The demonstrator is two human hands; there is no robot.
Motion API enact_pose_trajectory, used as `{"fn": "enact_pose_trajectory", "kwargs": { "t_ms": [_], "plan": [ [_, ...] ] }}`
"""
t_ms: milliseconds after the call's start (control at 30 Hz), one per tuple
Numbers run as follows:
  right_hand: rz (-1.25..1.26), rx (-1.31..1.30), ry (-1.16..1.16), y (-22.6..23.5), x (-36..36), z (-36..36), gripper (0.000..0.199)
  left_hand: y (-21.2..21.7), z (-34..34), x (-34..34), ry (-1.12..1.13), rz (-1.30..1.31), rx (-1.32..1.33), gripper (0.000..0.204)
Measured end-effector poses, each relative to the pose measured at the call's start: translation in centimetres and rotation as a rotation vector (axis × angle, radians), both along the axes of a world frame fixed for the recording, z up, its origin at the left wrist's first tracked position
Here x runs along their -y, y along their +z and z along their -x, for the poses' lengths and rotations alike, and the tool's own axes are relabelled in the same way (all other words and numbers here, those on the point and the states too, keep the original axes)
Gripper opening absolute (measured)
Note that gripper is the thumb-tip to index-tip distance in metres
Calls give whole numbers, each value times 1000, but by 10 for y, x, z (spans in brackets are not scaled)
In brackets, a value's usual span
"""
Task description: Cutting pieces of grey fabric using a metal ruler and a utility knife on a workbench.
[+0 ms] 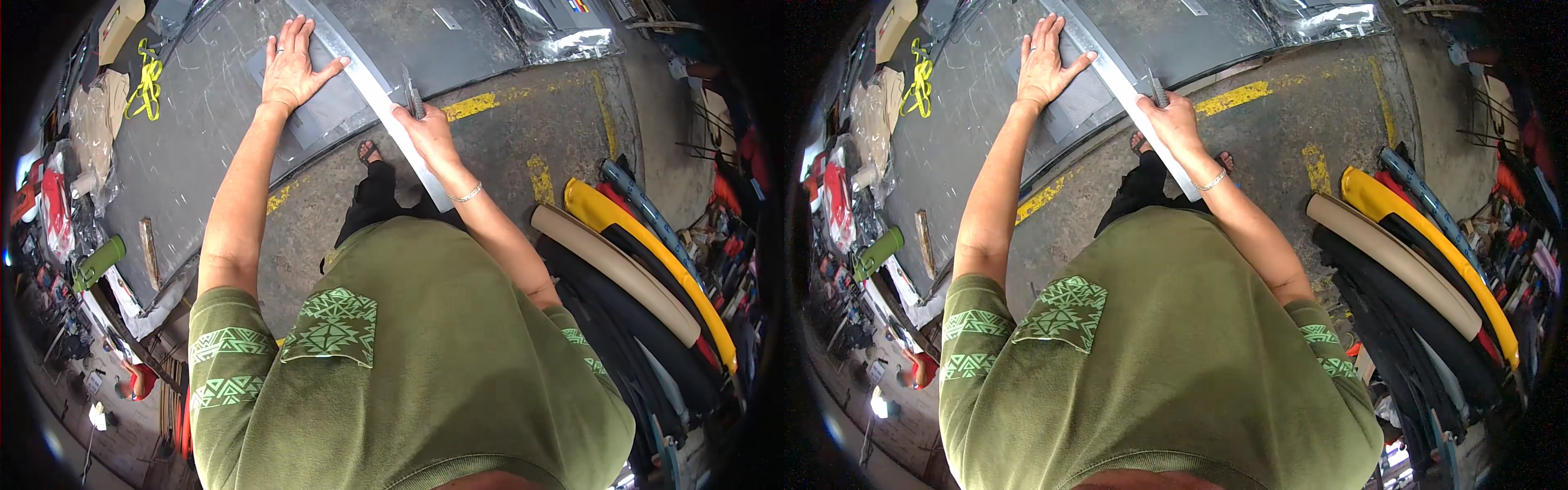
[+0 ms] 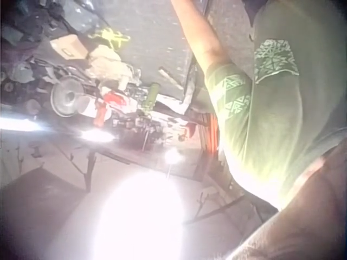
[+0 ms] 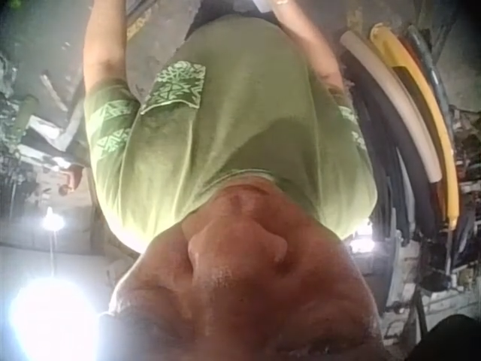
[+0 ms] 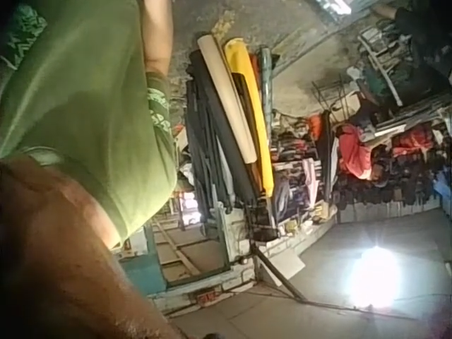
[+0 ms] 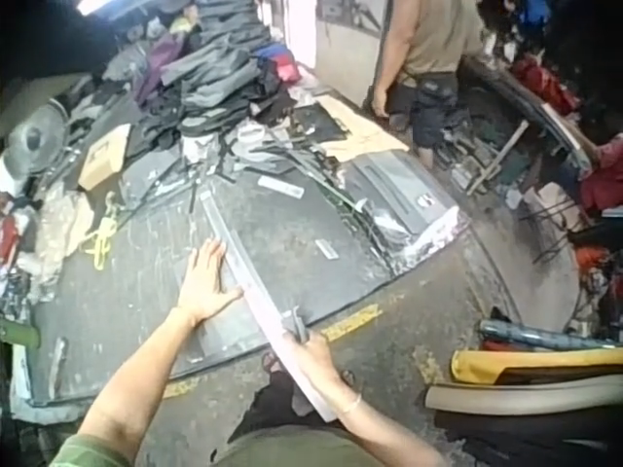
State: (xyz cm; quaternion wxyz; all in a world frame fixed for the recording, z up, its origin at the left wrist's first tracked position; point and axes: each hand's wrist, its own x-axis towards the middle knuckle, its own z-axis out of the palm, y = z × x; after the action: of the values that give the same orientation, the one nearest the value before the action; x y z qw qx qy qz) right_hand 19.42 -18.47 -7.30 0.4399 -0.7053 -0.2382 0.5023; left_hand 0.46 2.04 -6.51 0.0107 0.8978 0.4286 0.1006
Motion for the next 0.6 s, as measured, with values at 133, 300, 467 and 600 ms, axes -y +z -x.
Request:
{"fn": "enact_pose_trajectory", "kwargs": {
  "t_ms": [133,300,467,600],
  "plan": [
    [39,-27,3,12,1,-1,30,0,0,1,-4,2,6,108],
    [33,-136,-26,25,1,-1,29,-1,0,0,-6,4,11,108],
    [11,-160,-42,25,1,-1,27,-1,0,-1,0,2,0,108],
    [2,-150,-45,26,1,0,27,-1,-1,-1,-4,6,12,108]
  ]
}}
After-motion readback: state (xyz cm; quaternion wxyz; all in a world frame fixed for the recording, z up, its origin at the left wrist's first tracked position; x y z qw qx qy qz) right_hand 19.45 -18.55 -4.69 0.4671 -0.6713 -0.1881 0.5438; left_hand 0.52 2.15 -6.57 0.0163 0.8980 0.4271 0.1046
